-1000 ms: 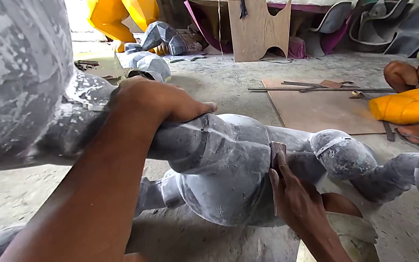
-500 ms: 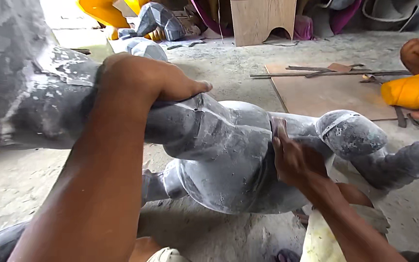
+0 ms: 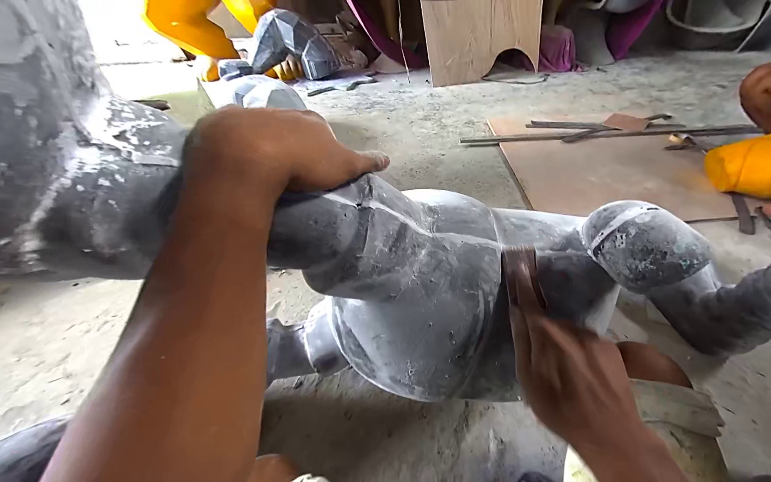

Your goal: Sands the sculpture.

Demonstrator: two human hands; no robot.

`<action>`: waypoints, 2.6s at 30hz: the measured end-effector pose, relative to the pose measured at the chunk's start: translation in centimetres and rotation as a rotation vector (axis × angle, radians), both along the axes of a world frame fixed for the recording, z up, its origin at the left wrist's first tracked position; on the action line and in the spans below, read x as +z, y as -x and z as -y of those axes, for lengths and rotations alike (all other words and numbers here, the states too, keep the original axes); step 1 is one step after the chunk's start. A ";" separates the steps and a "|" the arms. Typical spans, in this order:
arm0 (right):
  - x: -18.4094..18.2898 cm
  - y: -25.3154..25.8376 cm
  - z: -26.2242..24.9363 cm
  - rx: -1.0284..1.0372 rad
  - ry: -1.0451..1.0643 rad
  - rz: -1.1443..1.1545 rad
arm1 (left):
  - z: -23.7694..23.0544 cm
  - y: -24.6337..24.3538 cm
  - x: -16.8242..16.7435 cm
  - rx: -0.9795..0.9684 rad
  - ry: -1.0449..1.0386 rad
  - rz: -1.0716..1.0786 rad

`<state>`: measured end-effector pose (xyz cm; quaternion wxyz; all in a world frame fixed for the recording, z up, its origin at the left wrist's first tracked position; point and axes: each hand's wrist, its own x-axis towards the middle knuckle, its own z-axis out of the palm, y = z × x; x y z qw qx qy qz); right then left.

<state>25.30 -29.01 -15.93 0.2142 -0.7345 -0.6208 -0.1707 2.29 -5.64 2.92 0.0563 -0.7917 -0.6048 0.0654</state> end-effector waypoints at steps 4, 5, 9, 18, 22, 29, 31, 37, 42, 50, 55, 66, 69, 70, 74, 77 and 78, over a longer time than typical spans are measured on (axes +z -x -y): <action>2.5 -0.4 -2.6 -0.074 0.264 -0.109 | 1.1 -0.1 0.0 0.025 0.001 -0.037; 3.8 -0.6 -3.9 -0.098 0.353 -0.182 | 1.3 -0.1 -0.1 0.017 -0.002 -0.037; 1.1 -0.3 -0.7 -0.025 0.076 -0.033 | 1.7 0.1 0.2 0.012 -0.003 -0.014; 2.6 -1.0 -1.9 -0.058 0.307 -0.153 | 1.8 0.3 0.1 0.002 -0.011 -0.013; 0.5 -1.4 0.1 0.004 0.101 -0.028 | 2.6 -0.1 0.4 0.062 -0.019 -0.034; 1.2 -2.0 -0.4 0.019 0.139 -0.012 | 1.5 0.1 0.1 0.018 0.015 -0.013; -0.3 -2.7 0.7 0.079 0.017 0.072 | 1.2 -0.3 0.3 0.045 0.014 -0.018; 3.0 -2.9 -3.8 0.057 0.287 -0.237 | -1.1 -0.5 0.0 0.021 0.052 0.032; -2.7 1.0 -1.1 0.230 0.029 -0.151 | -3.2 -1.0 0.1 0.079 0.073 0.033; -3.4 0.8 -5.6 0.272 -0.145 -0.027 | -5.3 -1.5 0.3 0.100 0.078 0.023; -5.9 1.2 -4.5 0.507 -0.206 0.178 | -6.7 -1.5 0.2 0.125 0.080 0.037; -4.1 3.6 -6.4 0.468 -0.202 0.213 | -8.3 -1.2 -0.6 0.097 0.076 0.050; -5.5 4.7 -4.9 0.488 -0.117 0.224 | -8.3 -1.1 -0.9 0.094 0.083 0.048; -6.7 4.2 -4.2 0.547 -0.112 0.280 | -8.3 -1.2 -0.6 0.098 0.080 0.053; -4.8 3.6 -5.6 0.608 -0.106 0.320 | -7.8 -1.1 -0.1 0.118 0.071 0.070; -4.3 4.5 -5.7 0.551 -0.076 0.314 | -7.9 -1.3 -0.4 0.113 0.079 0.078; -5.3 4.0 -5.1 0.599 -0.084 0.360 | -7.9 -1.3 -0.3 0.116 0.076 0.072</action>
